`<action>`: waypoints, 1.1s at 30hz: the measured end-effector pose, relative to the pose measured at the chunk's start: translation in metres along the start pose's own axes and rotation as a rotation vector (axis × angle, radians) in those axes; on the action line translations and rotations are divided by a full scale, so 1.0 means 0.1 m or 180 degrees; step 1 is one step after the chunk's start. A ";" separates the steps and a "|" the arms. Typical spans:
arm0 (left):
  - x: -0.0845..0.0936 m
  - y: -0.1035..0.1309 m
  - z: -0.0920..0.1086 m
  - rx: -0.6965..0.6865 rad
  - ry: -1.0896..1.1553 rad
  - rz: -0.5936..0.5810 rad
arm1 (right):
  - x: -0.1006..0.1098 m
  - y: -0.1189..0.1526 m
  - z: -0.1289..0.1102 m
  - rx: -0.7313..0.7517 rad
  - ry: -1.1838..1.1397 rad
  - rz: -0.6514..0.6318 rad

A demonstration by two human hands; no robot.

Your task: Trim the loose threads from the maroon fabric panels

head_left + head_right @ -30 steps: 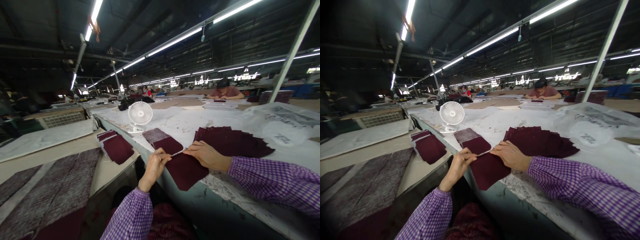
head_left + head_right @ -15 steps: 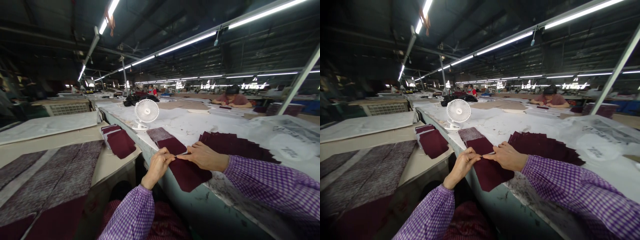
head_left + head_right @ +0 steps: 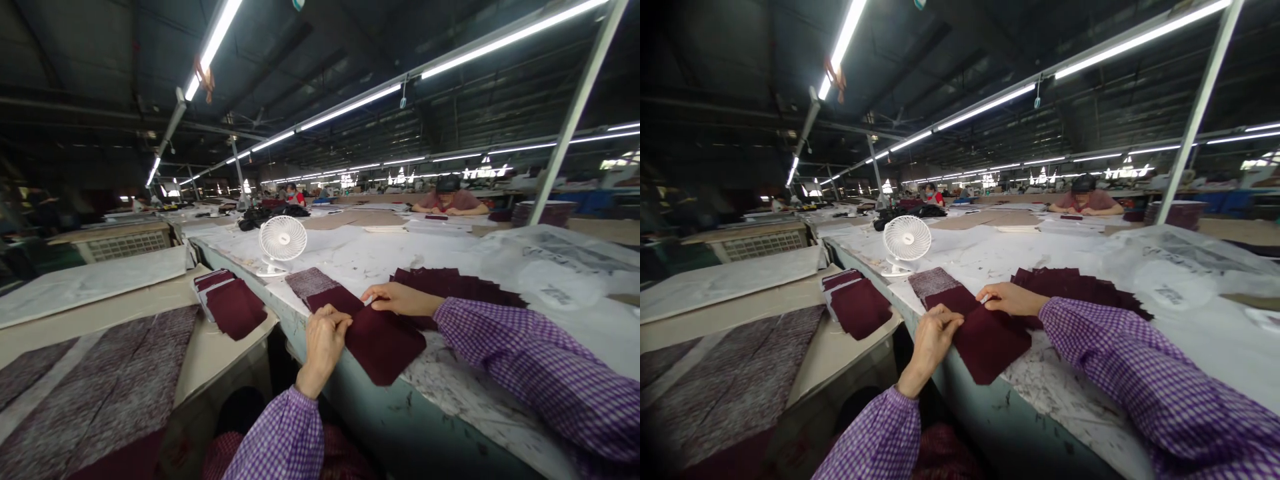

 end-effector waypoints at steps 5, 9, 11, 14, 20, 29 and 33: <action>-0.20 -0.14 0.10 0.0148 -0.0617 -0.0278 | 0.04 0.13 -0.15 0.0433 0.1032 0.1175; -0.18 -0.12 0.07 0.0124 -0.0548 -0.0302 | -0.20 0.22 -0.26 0.0739 0.0873 0.1081; -0.14 -0.10 0.00 0.0115 -0.0092 -0.0260 | -0.26 0.23 -0.27 0.0706 0.0885 0.1090; -0.03 -0.06 -0.09 0.0111 0.0603 -0.0019 | -0.28 0.23 -0.26 0.0699 0.0888 0.1102; 0.03 0.00 -0.05 0.0172 0.0157 0.0102 | -0.27 0.23 -0.26 0.0745 0.0919 0.1140; 0.01 0.10 0.01 -0.0041 -0.0187 0.0081 | -0.30 0.23 -0.29 0.0789 0.1200 0.0975; 0.01 0.11 -0.01 -0.0169 -0.0235 0.0043 | -0.32 0.26 -0.37 0.0915 0.1511 0.0772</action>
Point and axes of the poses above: each hand's wrist, its own y-axis away from the middle knuckle, its own x-axis out of the back of the hand, z = x × y, the point moved 7 cm from there along -y, towards the middle knuckle, and after that the axes turned 12 degrees about -x, right-handed, at the moved point
